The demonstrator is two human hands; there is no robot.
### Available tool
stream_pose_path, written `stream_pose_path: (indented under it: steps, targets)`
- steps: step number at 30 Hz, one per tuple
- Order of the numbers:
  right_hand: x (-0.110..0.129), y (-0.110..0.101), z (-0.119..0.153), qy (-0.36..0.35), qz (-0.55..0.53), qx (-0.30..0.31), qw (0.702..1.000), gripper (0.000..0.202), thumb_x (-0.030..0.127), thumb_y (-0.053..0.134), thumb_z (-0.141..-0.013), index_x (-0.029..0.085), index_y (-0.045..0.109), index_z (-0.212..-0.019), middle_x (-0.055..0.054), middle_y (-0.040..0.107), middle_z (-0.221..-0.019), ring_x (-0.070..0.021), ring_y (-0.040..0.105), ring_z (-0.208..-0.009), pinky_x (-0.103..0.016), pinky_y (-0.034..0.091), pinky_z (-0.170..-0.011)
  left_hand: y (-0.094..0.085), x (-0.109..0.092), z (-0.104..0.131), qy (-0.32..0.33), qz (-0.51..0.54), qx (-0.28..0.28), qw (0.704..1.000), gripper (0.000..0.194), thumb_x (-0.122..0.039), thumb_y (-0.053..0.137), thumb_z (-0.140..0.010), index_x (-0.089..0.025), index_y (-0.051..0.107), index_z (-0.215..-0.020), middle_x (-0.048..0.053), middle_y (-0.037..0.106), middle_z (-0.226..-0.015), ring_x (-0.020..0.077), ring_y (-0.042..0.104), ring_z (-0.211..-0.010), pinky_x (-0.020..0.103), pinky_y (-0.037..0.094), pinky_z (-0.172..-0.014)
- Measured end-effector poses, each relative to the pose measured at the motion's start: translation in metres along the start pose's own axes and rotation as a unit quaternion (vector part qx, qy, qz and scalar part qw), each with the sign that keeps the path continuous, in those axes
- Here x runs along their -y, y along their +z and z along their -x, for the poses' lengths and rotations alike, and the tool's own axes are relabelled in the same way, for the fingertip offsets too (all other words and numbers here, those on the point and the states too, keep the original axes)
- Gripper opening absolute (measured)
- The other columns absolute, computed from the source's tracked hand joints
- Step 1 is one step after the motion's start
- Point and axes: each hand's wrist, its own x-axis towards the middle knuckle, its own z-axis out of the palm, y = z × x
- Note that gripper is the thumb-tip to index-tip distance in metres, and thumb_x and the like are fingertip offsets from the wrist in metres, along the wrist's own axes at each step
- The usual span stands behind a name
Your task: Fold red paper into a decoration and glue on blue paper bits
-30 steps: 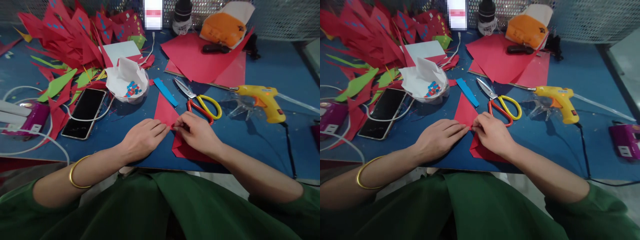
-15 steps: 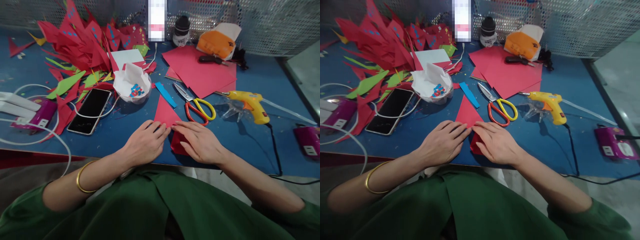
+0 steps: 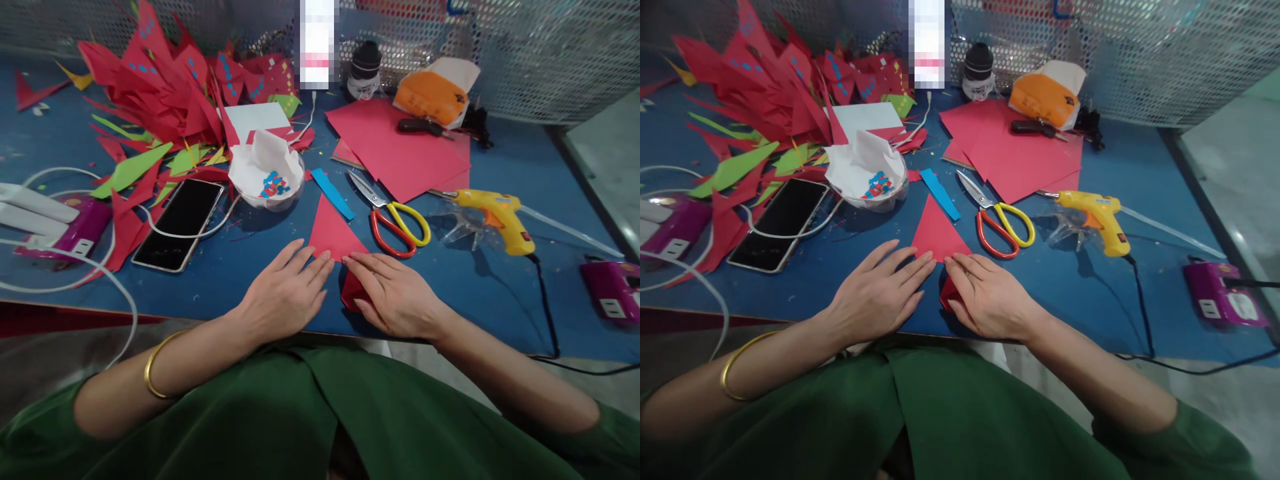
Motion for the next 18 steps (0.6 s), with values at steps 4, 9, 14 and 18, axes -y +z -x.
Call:
stream_pose_path:
  steps: [4,9,14,18]
  targets:
    - [0.000,-0.001,0.000,0.004,-0.010,-0.003,1.000,0.052,0.030,0.043,-0.095,-0.007,0.052,-0.132,-0.026,0.065,-0.128,-0.0349,0.061,-0.121,-0.050,0.054,-0.098,0.000,0.011,0.005,0.003,0.042,0.013,0.999,0.043,-0.029,0.045,-0.100,-0.012,0.057,-0.137,0.008,0.063,-0.139,0.0284,0.059,-0.120,0.054,0.028,-0.118]
    - [0.000,-0.002,-0.001,0.012,-0.014,0.002,1.000,0.052,0.030,0.042,-0.095,-0.007,0.053,-0.130,-0.026,0.065,-0.128,-0.0339,0.063,-0.118,-0.048,0.054,-0.098,-0.004,0.015,0.005,-0.002,0.064,0.029,0.998,0.049,-0.037,0.045,-0.100,-0.012,0.053,-0.141,0.007,0.062,-0.140,0.0288,0.057,-0.124,0.055,0.023,-0.120]
    - [0.000,-0.001,-0.002,0.011,-0.005,-0.004,1.000,0.051,0.030,0.039,-0.095,-0.008,0.056,-0.125,-0.028,0.068,-0.120,-0.0341,0.065,-0.113,-0.049,0.054,-0.094,-0.008,0.001,-0.001,0.015,0.032,0.037,0.999,0.059,-0.045,0.042,-0.101,-0.010,0.043,-0.148,0.011,0.052,-0.149,0.0318,0.044,-0.140,0.054,0.019,-0.122]
    - [0.001,0.000,-0.001,0.011,-0.004,-0.012,1.000,0.050,0.029,0.039,-0.095,-0.006,0.056,-0.125,-0.027,0.068,-0.120,-0.0330,0.065,-0.113,-0.048,0.054,-0.095,0.004,-0.009,-0.003,0.028,0.021,0.044,0.998,0.069,-0.051,0.040,-0.101,-0.001,0.039,-0.148,0.019,0.049,-0.150,0.0313,0.044,-0.141,0.048,0.023,-0.121]
